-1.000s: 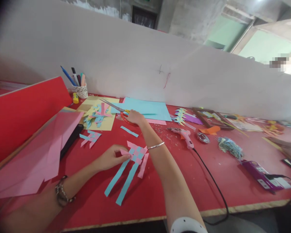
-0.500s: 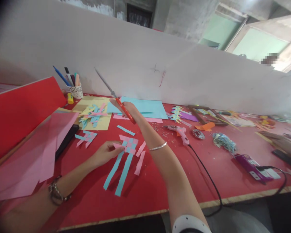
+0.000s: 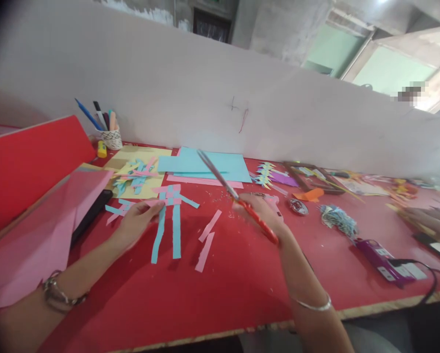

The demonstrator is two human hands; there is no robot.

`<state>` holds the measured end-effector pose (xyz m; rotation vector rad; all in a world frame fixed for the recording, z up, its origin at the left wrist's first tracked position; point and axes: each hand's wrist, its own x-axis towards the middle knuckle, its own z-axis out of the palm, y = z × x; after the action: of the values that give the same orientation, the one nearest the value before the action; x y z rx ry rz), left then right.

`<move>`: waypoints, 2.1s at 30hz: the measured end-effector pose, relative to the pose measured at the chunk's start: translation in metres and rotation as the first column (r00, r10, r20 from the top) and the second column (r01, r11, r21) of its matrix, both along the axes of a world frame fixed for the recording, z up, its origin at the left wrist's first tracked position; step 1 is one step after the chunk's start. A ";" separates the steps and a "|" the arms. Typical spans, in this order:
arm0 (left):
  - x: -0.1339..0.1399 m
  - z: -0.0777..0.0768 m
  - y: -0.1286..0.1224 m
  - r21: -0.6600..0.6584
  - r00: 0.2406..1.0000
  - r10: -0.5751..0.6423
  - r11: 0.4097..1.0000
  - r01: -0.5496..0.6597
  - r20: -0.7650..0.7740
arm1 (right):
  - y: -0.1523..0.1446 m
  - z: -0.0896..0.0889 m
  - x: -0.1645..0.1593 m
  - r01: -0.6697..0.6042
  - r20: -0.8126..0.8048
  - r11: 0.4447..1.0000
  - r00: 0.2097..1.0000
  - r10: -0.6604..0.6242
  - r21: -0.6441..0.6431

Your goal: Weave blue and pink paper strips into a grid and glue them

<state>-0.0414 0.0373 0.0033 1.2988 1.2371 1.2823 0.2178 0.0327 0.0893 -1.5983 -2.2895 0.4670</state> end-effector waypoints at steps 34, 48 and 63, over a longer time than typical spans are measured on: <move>-0.007 0.025 -0.008 0.156 0.988 0.133 0.981 -0.119 -0.083 | -0.012 -0.029 -0.009 -0.128 0.167 0.976 0.973 0.158 -0.178; -0.007 0.025 -0.009 0.161 0.989 0.123 0.981 -0.110 -0.078 | -0.011 -0.031 -0.007 -0.114 0.146 0.971 0.978 0.147 -0.212; -0.006 0.024 -0.009 0.169 0.990 0.132 0.978 -0.120 -0.057 | -0.011 -0.032 -0.006 -0.118 0.130 0.973 0.981 0.145 -0.197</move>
<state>-0.0477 0.0283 0.0277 1.4102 1.2999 1.4681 0.2123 0.0217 0.0570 -1.6191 -2.5384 0.6380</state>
